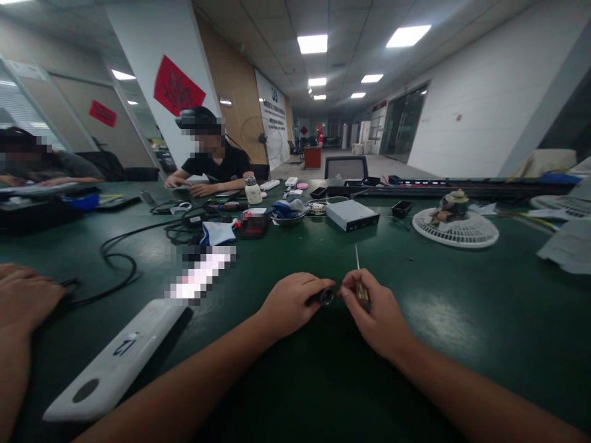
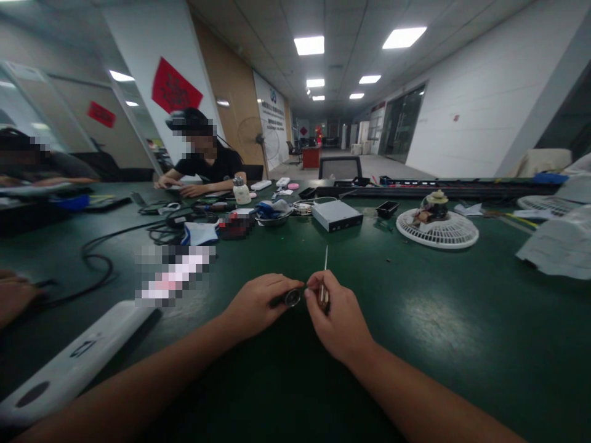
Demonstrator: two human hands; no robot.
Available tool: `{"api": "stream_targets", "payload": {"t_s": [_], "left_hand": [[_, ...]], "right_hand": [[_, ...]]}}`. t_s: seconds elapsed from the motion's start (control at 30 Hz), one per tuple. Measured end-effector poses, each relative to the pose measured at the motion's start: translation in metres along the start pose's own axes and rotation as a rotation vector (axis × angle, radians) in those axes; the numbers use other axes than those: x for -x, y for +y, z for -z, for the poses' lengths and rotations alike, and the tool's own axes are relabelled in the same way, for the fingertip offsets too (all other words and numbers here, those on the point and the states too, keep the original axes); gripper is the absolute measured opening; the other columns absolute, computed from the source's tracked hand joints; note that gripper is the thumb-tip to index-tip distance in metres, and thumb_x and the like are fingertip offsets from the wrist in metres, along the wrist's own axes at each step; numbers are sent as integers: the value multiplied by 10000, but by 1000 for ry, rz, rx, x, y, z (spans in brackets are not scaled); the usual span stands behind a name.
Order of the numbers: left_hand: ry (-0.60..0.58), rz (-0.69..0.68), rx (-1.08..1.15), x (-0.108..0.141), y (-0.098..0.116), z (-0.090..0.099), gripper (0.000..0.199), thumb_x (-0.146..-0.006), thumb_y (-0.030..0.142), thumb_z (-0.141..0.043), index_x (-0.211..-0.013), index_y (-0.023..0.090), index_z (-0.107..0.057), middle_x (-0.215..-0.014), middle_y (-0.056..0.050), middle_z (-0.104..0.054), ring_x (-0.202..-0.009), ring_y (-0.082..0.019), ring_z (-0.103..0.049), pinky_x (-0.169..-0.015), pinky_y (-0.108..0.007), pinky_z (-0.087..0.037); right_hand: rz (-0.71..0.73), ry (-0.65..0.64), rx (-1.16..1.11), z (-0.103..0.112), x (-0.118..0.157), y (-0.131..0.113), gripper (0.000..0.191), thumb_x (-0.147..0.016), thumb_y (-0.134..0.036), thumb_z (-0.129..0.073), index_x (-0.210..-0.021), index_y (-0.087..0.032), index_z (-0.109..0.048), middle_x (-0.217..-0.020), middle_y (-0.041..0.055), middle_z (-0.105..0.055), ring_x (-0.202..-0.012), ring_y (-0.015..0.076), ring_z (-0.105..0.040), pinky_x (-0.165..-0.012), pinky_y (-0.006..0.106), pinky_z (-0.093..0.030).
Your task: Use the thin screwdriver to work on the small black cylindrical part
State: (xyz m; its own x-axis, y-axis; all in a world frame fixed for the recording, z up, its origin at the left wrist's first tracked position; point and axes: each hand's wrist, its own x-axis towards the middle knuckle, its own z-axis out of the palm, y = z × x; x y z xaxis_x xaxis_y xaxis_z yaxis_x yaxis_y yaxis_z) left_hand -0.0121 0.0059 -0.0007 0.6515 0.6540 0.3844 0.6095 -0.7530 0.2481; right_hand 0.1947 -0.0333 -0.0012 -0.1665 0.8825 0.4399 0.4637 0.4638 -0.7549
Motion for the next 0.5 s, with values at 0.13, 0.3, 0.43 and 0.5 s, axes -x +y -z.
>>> {"api": "stream_targets", "payload": {"t_s": [0.13, 0.3, 0.43, 0.5], "left_hand": [[72, 138, 43, 2, -12, 0, 372, -879, 171, -616, -1237, 273, -616, -1132, -5, -697, -1039, -179, -634, -930, -338, -490], [99, 263, 36, 3, -20, -1, 400, -863, 209, -644, -1256, 284, -621, -1135, -6, -707, -1007, -193, -654, -913, -361, -504], [104, 288, 55, 4, -20, -2, 402, -859, 209, -646, -1253, 285, -629, -1129, -4, -713, -1005, -194, -659, -912, -363, -509], [100, 272, 75, 4, -19, -1, 391, -865, 200, -634, -1248, 277, -635, -1145, -8, -710, -1026, -190, -657, -929, -359, -506]], "right_hand": [[-20, 1, -123, 3, 3, 3, 212, -1006, -329, -439, -1133, -217, -566, -872, 33, -700, -662, 160, -618, -596, 279, -457], [149, 6, -166, 6, 7, 8, 313, -1021, -353, -413, -1177, -239, -660, -894, 39, -692, -785, 183, -637, -675, 307, -467], [242, -50, -169, 8, 8, 7, 323, -1021, -324, -413, -1081, -234, -717, -859, 34, -681, -795, 179, -632, -703, 315, -465], [213, -91, -152, 8, 8, 6, 317, -1020, -318, -419, -1083, -229, -717, -862, 34, -679, -791, 176, -633, -689, 309, -463]]}}
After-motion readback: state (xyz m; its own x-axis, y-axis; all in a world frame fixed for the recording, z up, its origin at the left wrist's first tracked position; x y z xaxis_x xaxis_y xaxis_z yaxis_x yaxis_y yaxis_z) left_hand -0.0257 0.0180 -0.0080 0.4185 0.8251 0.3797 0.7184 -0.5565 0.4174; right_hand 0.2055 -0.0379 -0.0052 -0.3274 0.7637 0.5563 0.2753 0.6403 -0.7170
